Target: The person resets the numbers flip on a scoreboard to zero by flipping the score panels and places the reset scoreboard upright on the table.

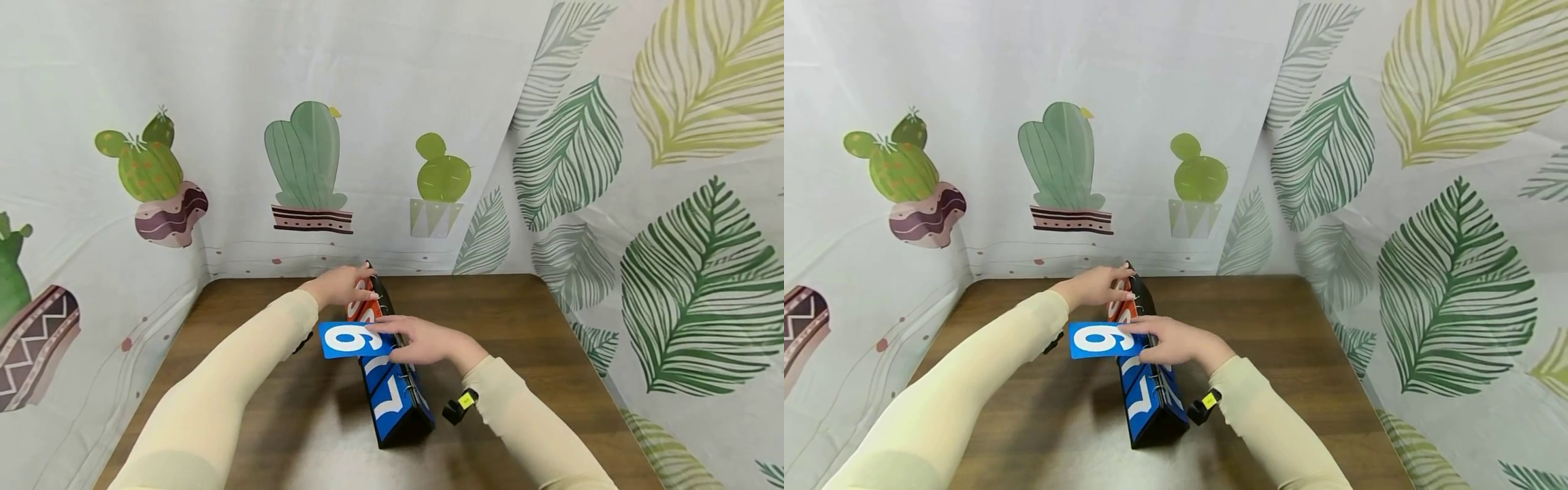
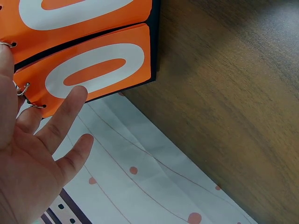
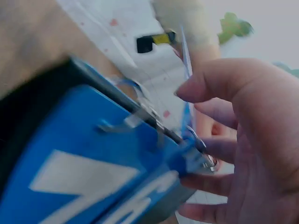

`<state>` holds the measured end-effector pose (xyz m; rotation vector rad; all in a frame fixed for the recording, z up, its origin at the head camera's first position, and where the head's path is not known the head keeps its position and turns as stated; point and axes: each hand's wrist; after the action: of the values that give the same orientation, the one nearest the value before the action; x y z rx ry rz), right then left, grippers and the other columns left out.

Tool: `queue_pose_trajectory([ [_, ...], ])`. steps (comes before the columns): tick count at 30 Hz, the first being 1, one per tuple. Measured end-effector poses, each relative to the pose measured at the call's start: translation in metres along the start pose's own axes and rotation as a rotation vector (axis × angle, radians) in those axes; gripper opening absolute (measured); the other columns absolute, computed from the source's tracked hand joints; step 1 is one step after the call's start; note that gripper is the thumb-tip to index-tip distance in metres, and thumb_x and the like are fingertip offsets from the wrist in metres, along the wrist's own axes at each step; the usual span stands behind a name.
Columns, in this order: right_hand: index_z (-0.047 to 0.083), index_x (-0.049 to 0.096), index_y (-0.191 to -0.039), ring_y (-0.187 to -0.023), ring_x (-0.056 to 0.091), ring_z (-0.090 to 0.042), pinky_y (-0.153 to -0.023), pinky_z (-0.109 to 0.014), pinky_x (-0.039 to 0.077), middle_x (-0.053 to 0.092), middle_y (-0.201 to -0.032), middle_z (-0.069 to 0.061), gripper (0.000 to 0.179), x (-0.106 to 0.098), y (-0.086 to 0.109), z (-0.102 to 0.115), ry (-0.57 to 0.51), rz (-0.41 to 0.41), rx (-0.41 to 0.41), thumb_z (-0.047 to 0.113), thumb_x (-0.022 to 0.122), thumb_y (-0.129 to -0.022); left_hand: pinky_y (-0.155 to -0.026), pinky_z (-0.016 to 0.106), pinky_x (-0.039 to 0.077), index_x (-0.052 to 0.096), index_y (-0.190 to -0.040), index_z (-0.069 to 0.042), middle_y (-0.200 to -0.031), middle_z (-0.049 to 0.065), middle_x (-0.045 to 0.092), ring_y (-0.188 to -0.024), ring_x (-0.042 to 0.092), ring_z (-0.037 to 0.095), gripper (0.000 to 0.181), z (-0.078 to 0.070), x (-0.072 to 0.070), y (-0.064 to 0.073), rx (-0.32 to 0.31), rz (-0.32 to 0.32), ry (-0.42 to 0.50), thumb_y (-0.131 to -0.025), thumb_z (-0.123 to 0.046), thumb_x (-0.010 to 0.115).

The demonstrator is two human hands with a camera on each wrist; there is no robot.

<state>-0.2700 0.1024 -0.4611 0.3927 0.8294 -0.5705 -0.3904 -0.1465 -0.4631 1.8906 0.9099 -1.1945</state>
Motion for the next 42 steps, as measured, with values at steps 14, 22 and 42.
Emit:
queue_pose_trajectory([
  [14, 0.033, 0.053, -0.150, -0.145, 0.045, -0.032, -0.114, -0.056, 0.044, 0.044, -0.162, -0.008, 0.064, -0.001, -0.007, 0.005, 0.212, -0.021, 0.012, 0.039, 0.077, -0.091, -0.115, 0.055, 0.044, 0.038, -0.160, -0.027, -0.173, 0.007, 0.020, -0.142, 0.052, 0.033, 0.078, 0.000, 0.000, 0.001, 0.010, -0.017, 0.019, -0.095, -0.065, 0.059],
  [22, 0.029, 0.062, -0.142, -0.132, 0.051, -0.022, -0.107, -0.042, 0.051, 0.053, -0.149, -0.005, 0.057, -0.007, -0.003, 0.008, 0.213, -0.082, -0.005, 0.034, 0.080, -0.089, -0.114, 0.054, 0.044, 0.037, -0.160, -0.027, -0.173, 0.008, 0.020, -0.143, 0.051, 0.033, 0.076, 0.000, 0.001, 0.001, 0.018, -0.003, 0.007, -0.097, -0.064, 0.058],
  [42, 0.026, 0.080, -0.113, -0.131, 0.052, -0.028, -0.106, -0.050, 0.049, 0.056, -0.149, -0.003, 0.030, -0.003, -0.016, 0.012, 0.445, -0.020, 0.032, 0.044, 0.078, -0.089, -0.115, 0.052, 0.044, 0.038, -0.160, -0.027, -0.173, 0.010, 0.021, -0.142, 0.052, 0.032, 0.076, 0.002, -0.002, 0.002, 0.046, -0.004, 0.026, -0.097, -0.063, 0.059],
])
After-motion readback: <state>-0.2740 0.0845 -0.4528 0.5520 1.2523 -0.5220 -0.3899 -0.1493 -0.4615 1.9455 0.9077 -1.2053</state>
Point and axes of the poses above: each hand's wrist, its own y-axis away from the middle knuckle, its own x-axis out of the palm, z = x × y
